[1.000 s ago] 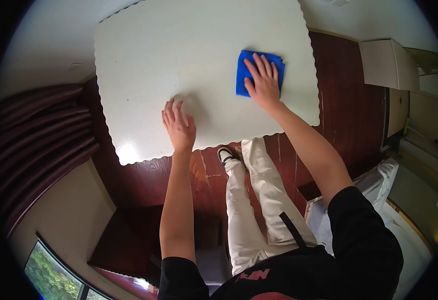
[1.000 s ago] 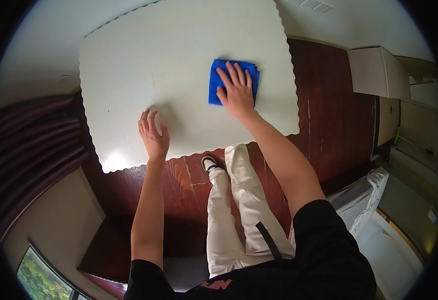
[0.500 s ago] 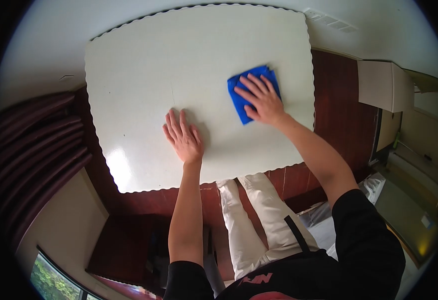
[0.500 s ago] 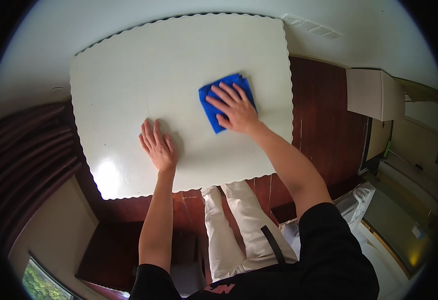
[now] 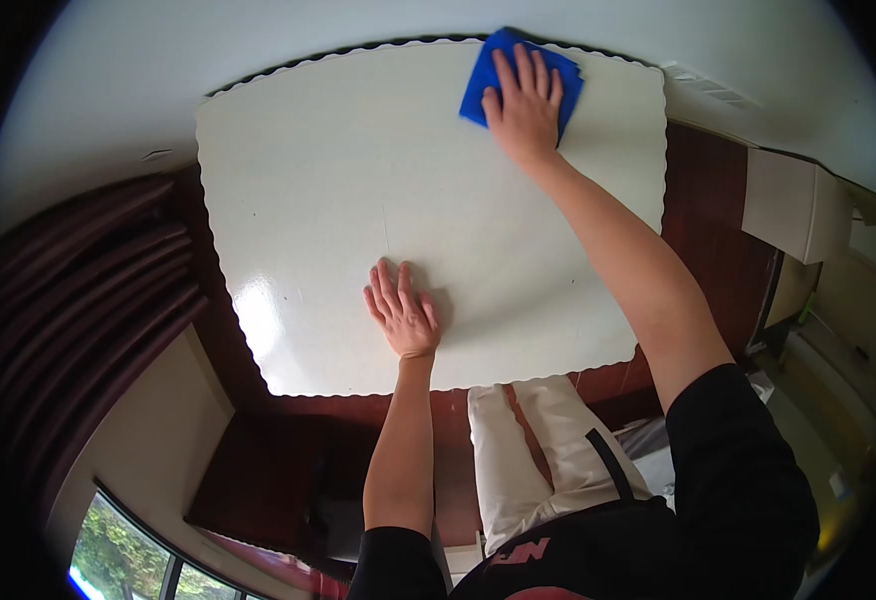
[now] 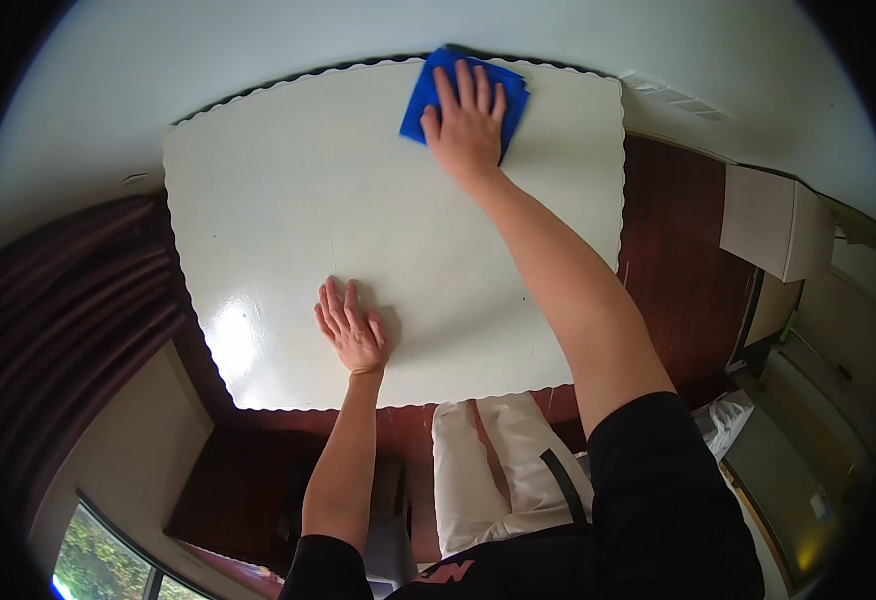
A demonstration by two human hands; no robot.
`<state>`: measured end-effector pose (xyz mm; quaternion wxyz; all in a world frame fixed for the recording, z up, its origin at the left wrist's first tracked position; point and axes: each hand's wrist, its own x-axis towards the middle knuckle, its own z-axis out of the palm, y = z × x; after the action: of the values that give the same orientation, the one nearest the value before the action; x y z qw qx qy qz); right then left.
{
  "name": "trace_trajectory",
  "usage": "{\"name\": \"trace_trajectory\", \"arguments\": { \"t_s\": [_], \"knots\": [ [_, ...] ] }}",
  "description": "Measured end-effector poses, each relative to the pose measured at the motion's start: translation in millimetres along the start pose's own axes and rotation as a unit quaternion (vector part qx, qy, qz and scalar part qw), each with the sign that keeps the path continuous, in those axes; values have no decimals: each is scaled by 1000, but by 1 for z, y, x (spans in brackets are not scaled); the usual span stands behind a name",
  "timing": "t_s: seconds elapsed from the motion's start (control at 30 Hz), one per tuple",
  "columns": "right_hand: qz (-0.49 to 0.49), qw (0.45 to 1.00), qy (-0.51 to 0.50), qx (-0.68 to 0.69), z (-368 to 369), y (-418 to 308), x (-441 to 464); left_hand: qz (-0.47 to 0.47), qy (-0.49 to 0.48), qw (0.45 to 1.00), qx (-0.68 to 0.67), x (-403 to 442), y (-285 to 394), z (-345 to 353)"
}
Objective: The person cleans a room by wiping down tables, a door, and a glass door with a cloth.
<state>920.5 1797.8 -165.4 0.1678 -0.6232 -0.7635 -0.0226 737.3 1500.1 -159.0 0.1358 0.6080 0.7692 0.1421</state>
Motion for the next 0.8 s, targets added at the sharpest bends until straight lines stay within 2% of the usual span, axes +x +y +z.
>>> {"name": "trace_trajectory", "arguments": {
  "t_s": [0.07,0.1,0.17,0.23,0.37,0.43,0.47,0.53,0.7,0.73,0.77,0.8],
  "knots": [
    [-129,989,-59,49,-15,-5,-14,-5,1,1000,0,0,0,-1],
    [-129,988,-63,49,-22,4,-15,-6,0,1000,-2,-1,-1,-2],
    [-278,949,-134,69,-37,36,-9,-9,1,1000,-5,-1,0,-1],
    [-236,966,-97,30,-31,73,0,-4,7,1000,-2,-1,-3,0],
    [-69,997,36,-25,-10,114,1,-12,15,1000,-14,-2,-4,-2],
    [3,997,61,-52,0,104,-4,-3,25,999,-25,-1,-5,-2],
    [-3,997,59,-51,6,96,-7,-7,26,999,-27,-1,-6,-2],
    [89,990,82,-76,15,72,-20,-6,34,999,-37,-1,-7,-3],
    [-14,998,42,-39,-1,-22,-93,14,81,990,-114,-3,-10,-8],
    [-45,998,28,-37,-10,-41,-113,16,133,977,-166,-3,-9,-10],
    [-71,997,9,-23,-18,-59,-135,12,139,975,-170,-1,-13,-8],
    [-84,996,-13,-5,-27,-76,-157,-26,153,936,-315,3,-20,-7]
  ]
}}
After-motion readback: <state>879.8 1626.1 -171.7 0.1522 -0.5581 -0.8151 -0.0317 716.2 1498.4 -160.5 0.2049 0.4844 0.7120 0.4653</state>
